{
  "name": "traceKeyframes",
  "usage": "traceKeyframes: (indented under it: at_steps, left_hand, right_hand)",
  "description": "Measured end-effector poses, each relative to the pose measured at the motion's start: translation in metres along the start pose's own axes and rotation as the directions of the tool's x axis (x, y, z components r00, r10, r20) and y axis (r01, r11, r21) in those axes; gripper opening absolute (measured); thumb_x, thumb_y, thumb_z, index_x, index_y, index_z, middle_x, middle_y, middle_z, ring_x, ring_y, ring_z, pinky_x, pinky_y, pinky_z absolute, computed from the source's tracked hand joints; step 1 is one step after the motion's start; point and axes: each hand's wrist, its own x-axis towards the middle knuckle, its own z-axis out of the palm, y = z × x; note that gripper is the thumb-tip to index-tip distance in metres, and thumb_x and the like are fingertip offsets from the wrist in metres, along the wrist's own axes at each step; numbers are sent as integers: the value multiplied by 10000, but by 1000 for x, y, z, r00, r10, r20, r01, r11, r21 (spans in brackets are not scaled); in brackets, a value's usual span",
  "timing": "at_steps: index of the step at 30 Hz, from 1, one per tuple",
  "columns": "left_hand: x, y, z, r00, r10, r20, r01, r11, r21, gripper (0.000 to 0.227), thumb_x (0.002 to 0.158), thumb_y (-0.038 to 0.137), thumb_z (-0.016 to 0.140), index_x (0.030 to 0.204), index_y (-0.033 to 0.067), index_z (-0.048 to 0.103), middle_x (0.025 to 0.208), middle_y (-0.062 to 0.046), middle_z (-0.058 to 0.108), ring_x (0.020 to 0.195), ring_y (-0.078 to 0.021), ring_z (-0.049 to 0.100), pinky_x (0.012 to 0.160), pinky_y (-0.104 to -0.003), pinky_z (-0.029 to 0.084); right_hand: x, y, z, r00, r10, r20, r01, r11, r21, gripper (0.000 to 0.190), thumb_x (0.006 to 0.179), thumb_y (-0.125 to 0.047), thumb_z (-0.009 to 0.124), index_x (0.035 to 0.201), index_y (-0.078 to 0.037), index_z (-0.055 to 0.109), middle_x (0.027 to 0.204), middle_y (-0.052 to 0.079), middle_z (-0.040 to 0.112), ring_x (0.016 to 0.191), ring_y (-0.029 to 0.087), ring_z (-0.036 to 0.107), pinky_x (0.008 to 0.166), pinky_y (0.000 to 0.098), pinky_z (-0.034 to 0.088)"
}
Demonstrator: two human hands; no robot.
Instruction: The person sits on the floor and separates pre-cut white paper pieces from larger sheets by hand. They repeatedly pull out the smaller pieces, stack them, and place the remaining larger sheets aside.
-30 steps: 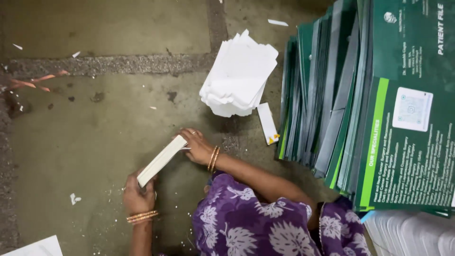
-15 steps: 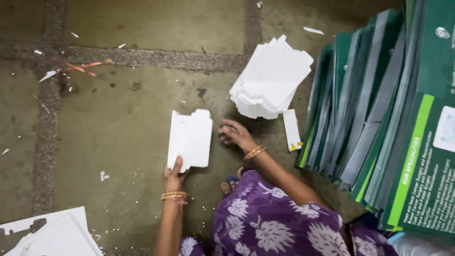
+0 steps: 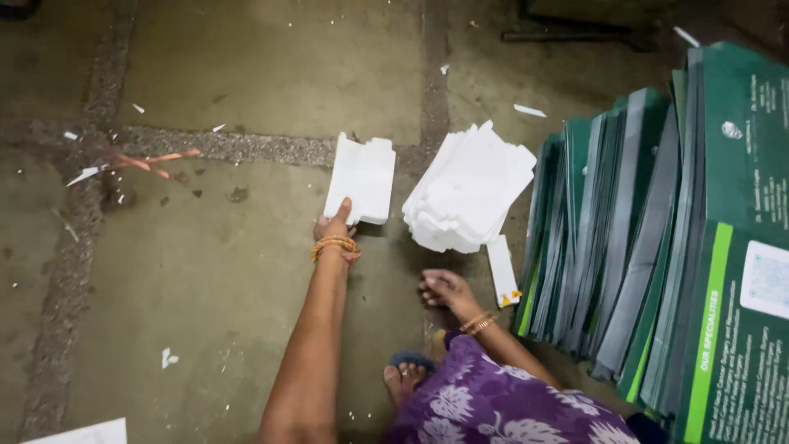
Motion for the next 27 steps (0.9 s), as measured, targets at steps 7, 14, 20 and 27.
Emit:
traceKeyframes:
  at_steps: [7, 14, 20, 27]
  left_hand:
    - [-37, 49, 17, 902, 355, -246, -72, 685, 725, 843, 663, 406, 975, 1239, -68, 583, 1169, -284, 655, 1061, -439, 648, 942, -509, 528]
    - [-105, 102, 101, 844, 485, 231, -529, 676, 512, 996, 822, 639, 758, 1493, -24, 438, 1455, -278, 528, 1356, -429, 513, 1130, -473, 431]
    - [-152, 97, 160, 838, 82, 539, -433, 701, 567, 1083, 633, 693, 772, 1403, -32, 537, 1397, -263, 604, 1314, -390, 591, 1097, -422, 465]
    - [-235, 50, 127, 877, 183, 444, -455, 610, 649, 1125, 662, 606, 833, 1418, -103, 396, 1440, -310, 471, 1351, -459, 464, 1143, -468, 393]
  right_hand:
    - [-17, 28, -77, 874, -34, -484, 31, 999, -14, 378, 931, -174, 677, 1272, -13, 649, 956, 100, 752, 756, 169, 694, 668, 312, 595]
    - [-36, -130, -50, 522, -520, -676, 492, 831, -259, 465, 1052, -385, 549, 1380, -56, 537, 1206, 22, 628, 1061, 116, 597, 875, 314, 511]
    - [-25, -187, 0, 715, -395, -577, 467, 884, -27, 504, 1044, -439, 524, 1281, 1, 594, 1178, 60, 641, 1060, 157, 588, 942, 342, 474]
    - [-50, -162, 1, 660, -324, -678, 382, 922, -68, 519, 1076, -393, 529, 1269, 84, 603, 1177, 140, 651, 1062, 183, 596, 957, 327, 483]
